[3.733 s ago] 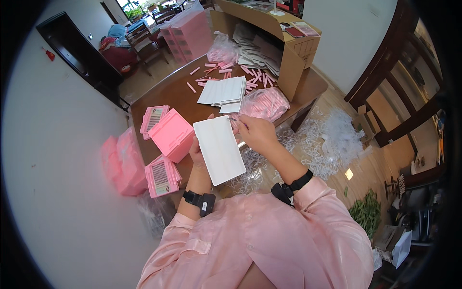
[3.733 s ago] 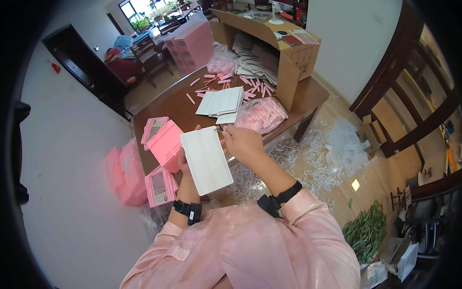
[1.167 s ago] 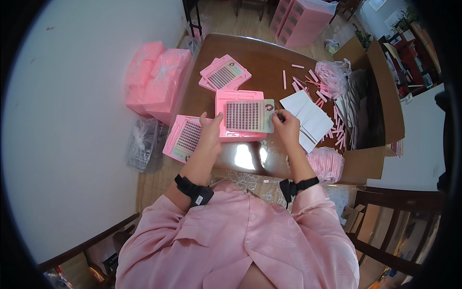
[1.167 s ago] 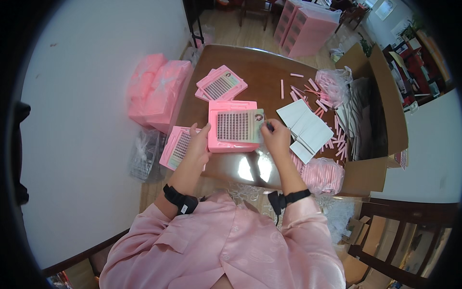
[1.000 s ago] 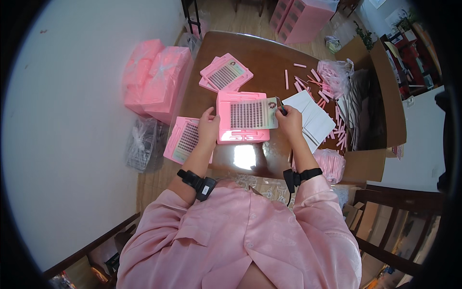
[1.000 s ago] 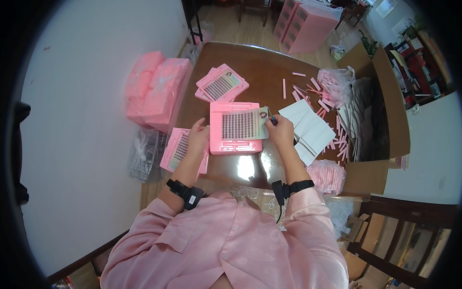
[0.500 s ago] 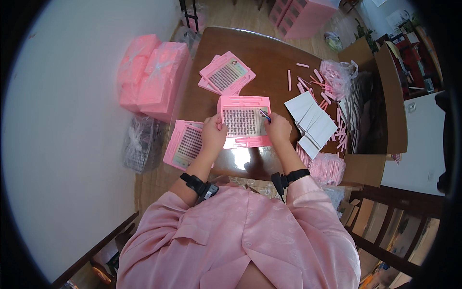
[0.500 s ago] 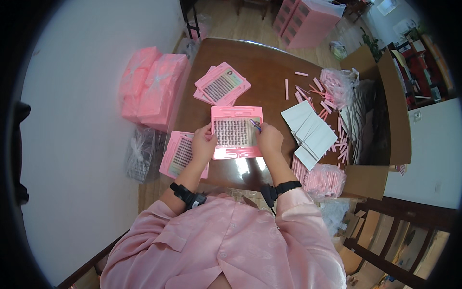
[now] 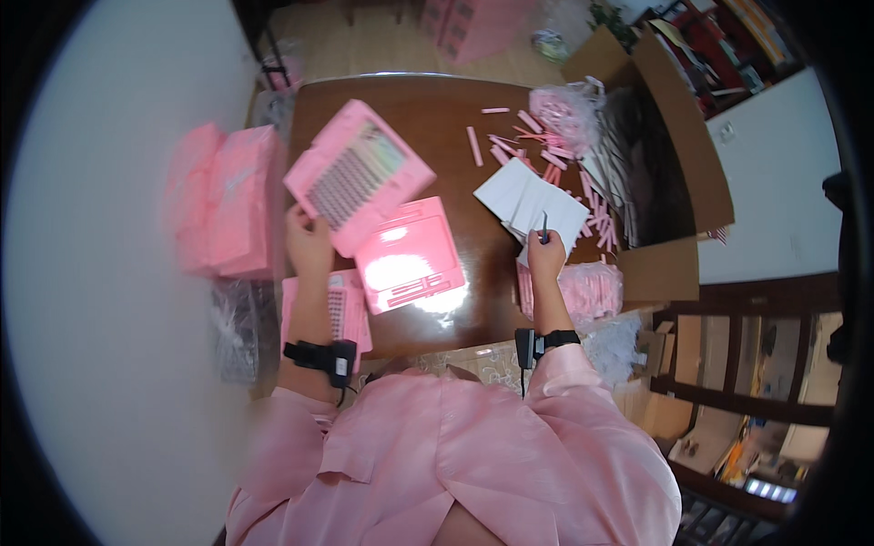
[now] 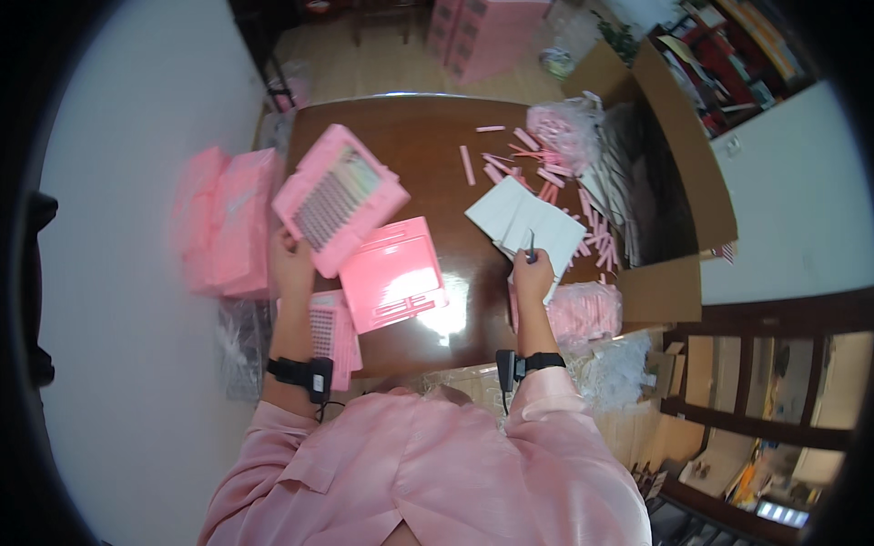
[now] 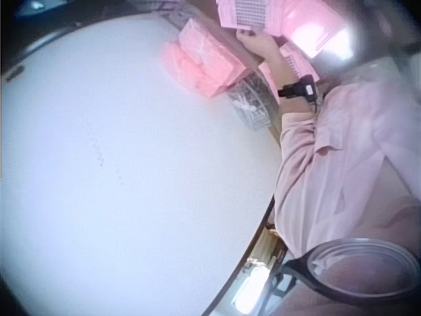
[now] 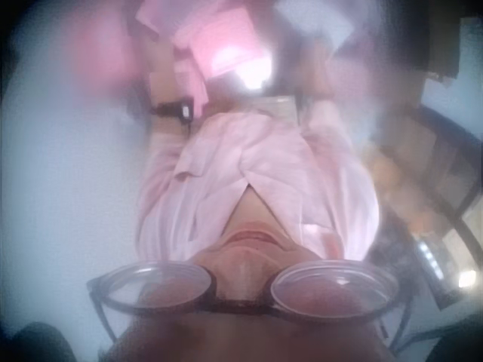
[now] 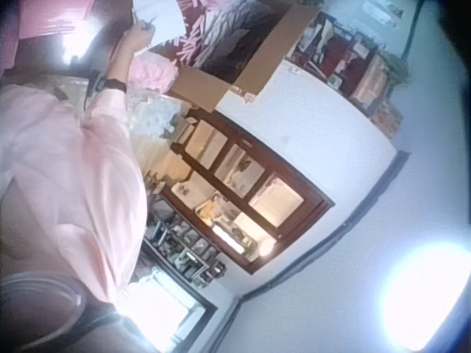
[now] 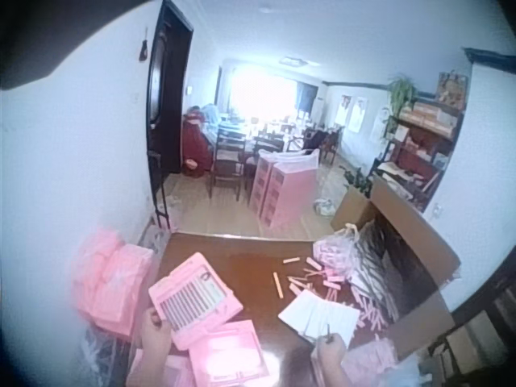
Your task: The person repeatedly picks up pink paper packs and white paper sheets, places the white sheet inside each pink pack, and stacks the completed packs on the table. The person also handles bubble wrap and pink foam blocks at the end.
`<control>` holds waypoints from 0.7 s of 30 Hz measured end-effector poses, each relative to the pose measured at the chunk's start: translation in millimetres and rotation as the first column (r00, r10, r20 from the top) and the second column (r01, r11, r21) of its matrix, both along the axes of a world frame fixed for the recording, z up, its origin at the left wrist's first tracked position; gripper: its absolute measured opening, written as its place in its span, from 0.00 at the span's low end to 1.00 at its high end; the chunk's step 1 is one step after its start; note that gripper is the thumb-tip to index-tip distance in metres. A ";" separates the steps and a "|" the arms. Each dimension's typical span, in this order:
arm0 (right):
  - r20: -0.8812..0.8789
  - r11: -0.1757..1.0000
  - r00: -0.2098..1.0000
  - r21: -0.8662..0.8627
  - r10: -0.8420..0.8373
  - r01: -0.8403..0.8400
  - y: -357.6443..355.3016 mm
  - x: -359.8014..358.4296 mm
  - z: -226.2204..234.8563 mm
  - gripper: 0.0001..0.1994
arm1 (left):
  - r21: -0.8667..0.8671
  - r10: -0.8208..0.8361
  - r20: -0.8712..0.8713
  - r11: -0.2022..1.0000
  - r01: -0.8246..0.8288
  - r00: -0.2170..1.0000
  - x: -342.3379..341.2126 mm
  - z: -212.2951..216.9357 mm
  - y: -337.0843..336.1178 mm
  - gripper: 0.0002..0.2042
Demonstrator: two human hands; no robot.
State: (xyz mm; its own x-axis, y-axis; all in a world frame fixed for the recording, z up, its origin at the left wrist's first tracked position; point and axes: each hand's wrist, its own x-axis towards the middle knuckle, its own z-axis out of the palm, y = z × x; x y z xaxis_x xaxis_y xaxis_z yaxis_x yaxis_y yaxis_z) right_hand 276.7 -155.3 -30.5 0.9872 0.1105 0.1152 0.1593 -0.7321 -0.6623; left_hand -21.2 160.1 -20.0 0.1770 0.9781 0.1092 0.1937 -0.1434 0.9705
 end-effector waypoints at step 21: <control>-0.279 0.885 0.959 0.434 -0.046 0.169 -94.2 33.1 55.1 0.09 | -0.117 -0.407 0.076 0.903 0.414 0.910 73.7 59.0 -65.5 0.21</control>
State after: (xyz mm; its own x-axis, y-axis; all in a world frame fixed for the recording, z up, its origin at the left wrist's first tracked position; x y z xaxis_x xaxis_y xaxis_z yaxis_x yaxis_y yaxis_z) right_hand 309.8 -249.5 24.6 0.9917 -0.0007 -0.1289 -0.1211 -0.3480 -0.9296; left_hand 52.5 94.7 39.0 0.5635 0.8261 0.0072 0.0965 -0.0744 0.9925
